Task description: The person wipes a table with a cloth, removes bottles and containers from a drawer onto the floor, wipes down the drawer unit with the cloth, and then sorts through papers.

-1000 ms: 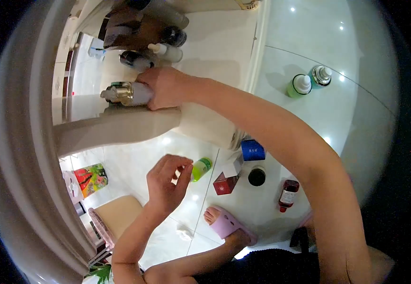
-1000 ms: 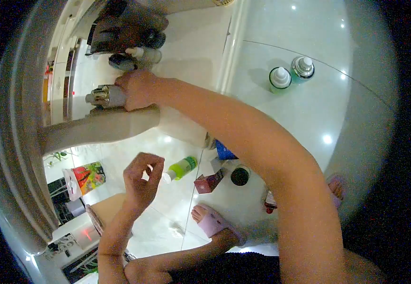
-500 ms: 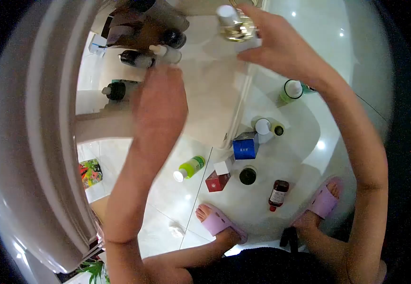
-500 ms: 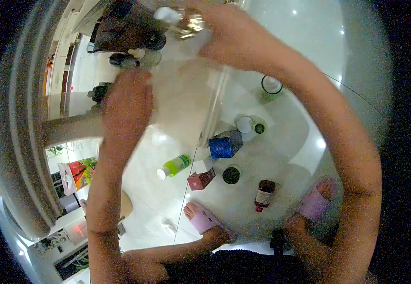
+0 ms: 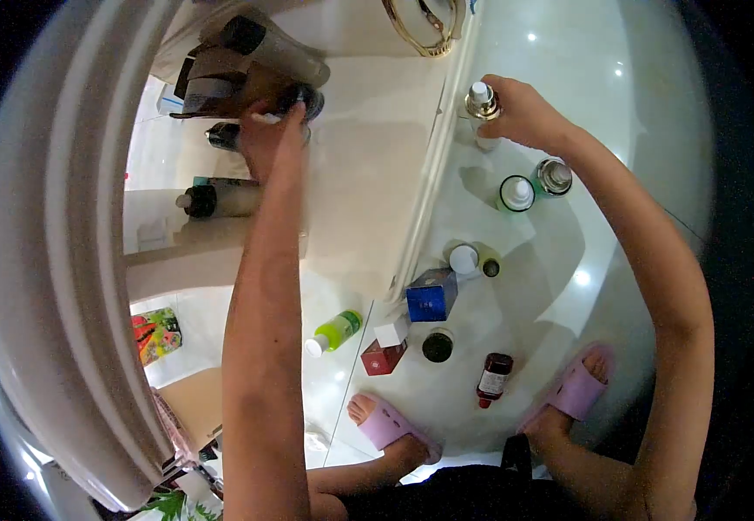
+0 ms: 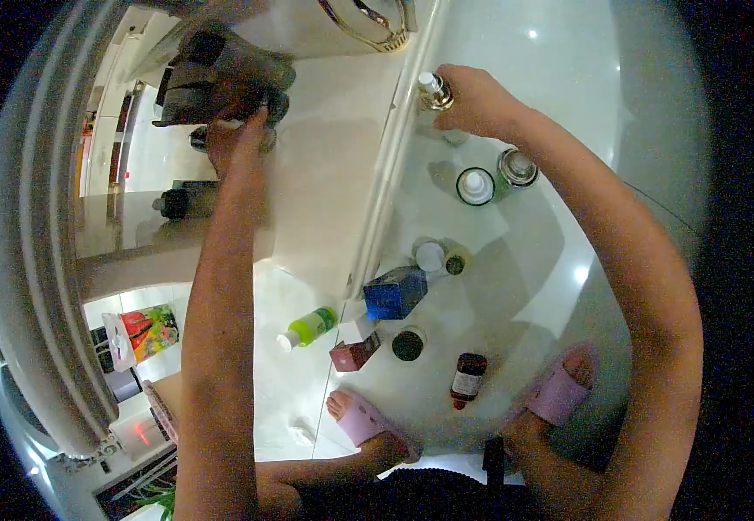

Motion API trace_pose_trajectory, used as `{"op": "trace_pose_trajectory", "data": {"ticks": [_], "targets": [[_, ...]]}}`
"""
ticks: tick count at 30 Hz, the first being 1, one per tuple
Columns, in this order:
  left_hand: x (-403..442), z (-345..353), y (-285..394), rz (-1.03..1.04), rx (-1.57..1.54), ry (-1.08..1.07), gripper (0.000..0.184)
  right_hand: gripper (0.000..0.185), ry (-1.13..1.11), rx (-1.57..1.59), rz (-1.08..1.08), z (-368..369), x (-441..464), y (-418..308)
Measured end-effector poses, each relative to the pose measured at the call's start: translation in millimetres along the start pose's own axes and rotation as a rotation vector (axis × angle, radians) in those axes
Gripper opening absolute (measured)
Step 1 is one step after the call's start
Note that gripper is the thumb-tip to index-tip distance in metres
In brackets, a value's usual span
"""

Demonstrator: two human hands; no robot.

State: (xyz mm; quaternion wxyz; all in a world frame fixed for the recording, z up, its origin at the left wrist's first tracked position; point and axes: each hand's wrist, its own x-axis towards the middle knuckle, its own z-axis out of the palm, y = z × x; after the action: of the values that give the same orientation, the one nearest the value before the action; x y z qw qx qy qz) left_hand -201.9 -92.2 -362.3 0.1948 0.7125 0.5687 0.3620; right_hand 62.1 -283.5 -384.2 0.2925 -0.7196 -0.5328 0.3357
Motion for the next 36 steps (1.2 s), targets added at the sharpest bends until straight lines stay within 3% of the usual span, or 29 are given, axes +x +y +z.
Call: {"op": "trace_pose_trajectory", "data": {"ticks": [3, 5, 6, 7, 8, 9, 10, 11, 13, 15, 16, 18, 19, 21, 23, 25, 26, 30, 32, 33, 35, 36], "targets": [[-3.6, -9.6, 18.3, -0.12, 0.036, -0.044, 0.072, 0.052, 0.047, 0.008, -0.059, -0.8, -7.6, -0.6], [-17.6, -3.7, 32.4, -0.205, -0.234, 0.059, 0.066, 0.046, 0.337, -0.262, -0.22, -1.7, -27.5, -11.4], [-21.1, 1.4, 34.2, -0.204, -0.233, 0.063, 0.066, 0.043, 0.464, -0.358, -0.22, -4.1, -39.4, -25.0], [-24.5, 6.4, 35.0, -0.194, -0.447, 0.067, 0.064, 0.04, 0.591, -0.453, -0.22, -8.8, -49.4, -49.9], [-26.8, 9.4, 33.5, -0.182, -0.657, 0.071, 0.062, 0.039, 0.573, -0.312, -0.276, -11.2, -54.2, -70.9], [-28.5, 11.3, 32.3, -0.182, -0.654, 0.074, 0.062, 0.039, 0.554, -0.17, -0.327, -9.5, -53.4, -89.3], [-29.9, 14.0, 32.1, -0.172, -0.665, 0.103, 0.062, 0.036, 0.61, 0.042, -0.54, 9.8, -32.4, -95.1], [-30.0, 17.2, 31.5, -0.161, -0.678, 0.13, 0.063, 0.036, 0.468, 0.178, -0.575, 15.3, -20.4, -118.7], [-23.1, 27.2, 10.2, -0.195, -0.813, 0.086, 0.064, 0.044, 0.609, 0.11, -0.724, 50.5, 38.8, -134.9], [-18.9, 32.9, -3.8, -0.23, -0.945, 0.042, 0.065, 0.057, 0.41, 0.071, -0.36, 64.0, 77.6, -162.1], [-21.8, 32.5, -7.6, -0.281, -0.948, -0.007, 0.064, 0.057, 0.418, 0.072, -0.361, 78.2, 94.0, -168.2], [-22.8, 29.7, -10.4, -0.327, -0.947, -0.066, 0.062, 0.062, 0.727, 0.136, -0.31, 103.6, 118.6, -175.3], [-22.4, 27.3, -12.9, -0.381, -1.061, -0.095, 0.059, 0.059, 0.737, -0.013, -0.228, 102.7, 117.3, -185.4], [-22.5, 27.8, -15.8, -0.441, -1.17, -0.132, 0.055, 0.057, 0.725, -0.003, -0.211, 95.6, 110.2, -189.2], [-22.3, 30.8, -24.4, -0.235, -1.172, -0.201, 0.053, 0.056, 0.706, 0.004, -0.202, 103.7, 111.1, -188.9], [-16.2, 33.4, -29.0, -0.256, -1.109, -0.23, 0.055, 0.051, 0.911, -0.155, -0.172, 115.0, 109.6, -191.1], [-14.0, 33.7, -30.2, -0.275, -1.049, -0.26, 0.056, 0.051, 0.907, -0.156, -0.173, 116.6, 111.7, -189.8], [-13.5, 34.2, -33.5, -0.44, -1.187, -0.206, 0.052, 0.048, 0.609, -0.095, -0.207, 95.8, 109.7, -171.2], [-14.9, 36.7, -38.2, 0.166, -0.524, -0.308, 0.04, 0.048, 0.503, -0.11, -0.246, 79.6, 93.1, -153.1], [-22.3, 32.6, -33.4, 0.16, -0.528, -0.306, 0.04, 0.048, 0.544, -0.059, -0.306, 75.4, 81.2, -144.2], [-50.6, 5.7, 29.6, 0.258, 0.061, -0.241, 0.035, 0.049, 0.585, -0.01, -0.369, 68.7, 65.8, -131.5], [-58.9, 0.9, 41.4, 0.257, 0.06, -0.239, 0.035, 0.047, 0.617, 0.01, -0.376, 66.9, 60.7, -127.2]]}}
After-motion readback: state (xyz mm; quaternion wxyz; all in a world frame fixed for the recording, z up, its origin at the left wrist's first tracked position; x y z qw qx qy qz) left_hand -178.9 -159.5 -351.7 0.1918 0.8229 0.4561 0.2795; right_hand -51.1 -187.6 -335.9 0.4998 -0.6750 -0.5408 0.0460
